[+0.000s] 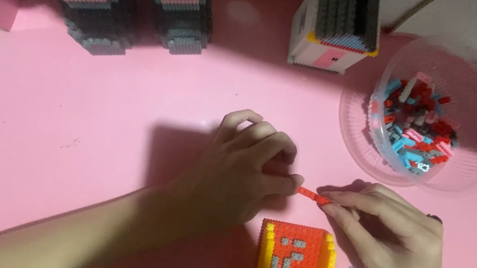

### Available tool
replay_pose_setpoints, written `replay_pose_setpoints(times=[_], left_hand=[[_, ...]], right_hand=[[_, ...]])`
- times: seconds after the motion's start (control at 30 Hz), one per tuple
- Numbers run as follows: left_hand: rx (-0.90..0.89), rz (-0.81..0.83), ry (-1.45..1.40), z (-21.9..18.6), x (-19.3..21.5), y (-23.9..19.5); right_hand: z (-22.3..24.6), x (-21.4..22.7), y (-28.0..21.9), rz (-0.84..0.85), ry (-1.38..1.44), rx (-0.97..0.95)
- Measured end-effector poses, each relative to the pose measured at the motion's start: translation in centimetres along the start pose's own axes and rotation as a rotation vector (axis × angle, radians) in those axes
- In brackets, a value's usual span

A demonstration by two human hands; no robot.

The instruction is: The person assembles small red and blue plastic bricks on a pink surface. They pick up individual pieces from a container and connect them to form a small strip, occasionally using a black hammer-like tool to tap the pieces together.

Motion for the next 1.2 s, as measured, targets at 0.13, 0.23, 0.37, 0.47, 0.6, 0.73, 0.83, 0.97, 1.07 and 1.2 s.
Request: replay_pose_setpoints(times=[0.13, 0.23, 0.37, 0.47, 0.6, 0.73, 0.83, 0.97, 1.07, 1.2], left_hand=[[-0.009, -0.014, -0.007, -0.2, 0.2, 0.1], [-0.002, -0.033, -0.029, -0.2, 0.3, 0.1], [0.009, -0.024, -0.012, 0.0, 0.1, 0.0], [-0.006, -0.007, -0.001, 0.1, -0.1, 0.0], [-0.001, 0.002, -0.159, -0.2, 0.6, 0.8], [0.016, 0.036, -0.110, -0.7, 0.8, 0.8], [-0.042, -0.013, -0.027, -1.0, 0.6, 0.3], [-0.051, -0.164, -0.010, -1.2, 1.5, 0.2], [-0.056, -0.172, 0.011, -1.3, 1.9, 0.0], [-0.071, -0.073, -0.023, -1.7, 2.2, 0.4]], right_hand=[[-0.1, -0.1, 0.0, 0.004, -0.007, -0.044], [0.8, -0.2, 0.2, 0.016, -0.012, -0.008], [1.0, -0.2, -0.1, 0.033, -0.094, -0.009], [0.7, -0.2, -0.5, 0.073, -0.202, -0.002], [1.8, -0.5, -0.7, 0.066, -0.282, 0.118], [2.1, -0.3, -1.1, 0.038, -0.316, 0.276], [2.5, -0.3, -1.4, 0.004, -0.293, 0.382], [2.4, -0.6, -0.7, 0.051, -0.204, 0.344], [1.3, -0.6, -0.3, 0.029, -0.127, 0.202], [0.5, -0.8, 0.4, 0.026, -0.033, 0.095]])
Point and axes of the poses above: each hand's wrist, its own y-axis towards the middle knuckle, its own x-axis out of the back of the hand, z = x × y, the point moved 10 cm from there along y, towards the middle knuckle, and after that the axes turned 10 degrees about x, right-handed, at the moved point
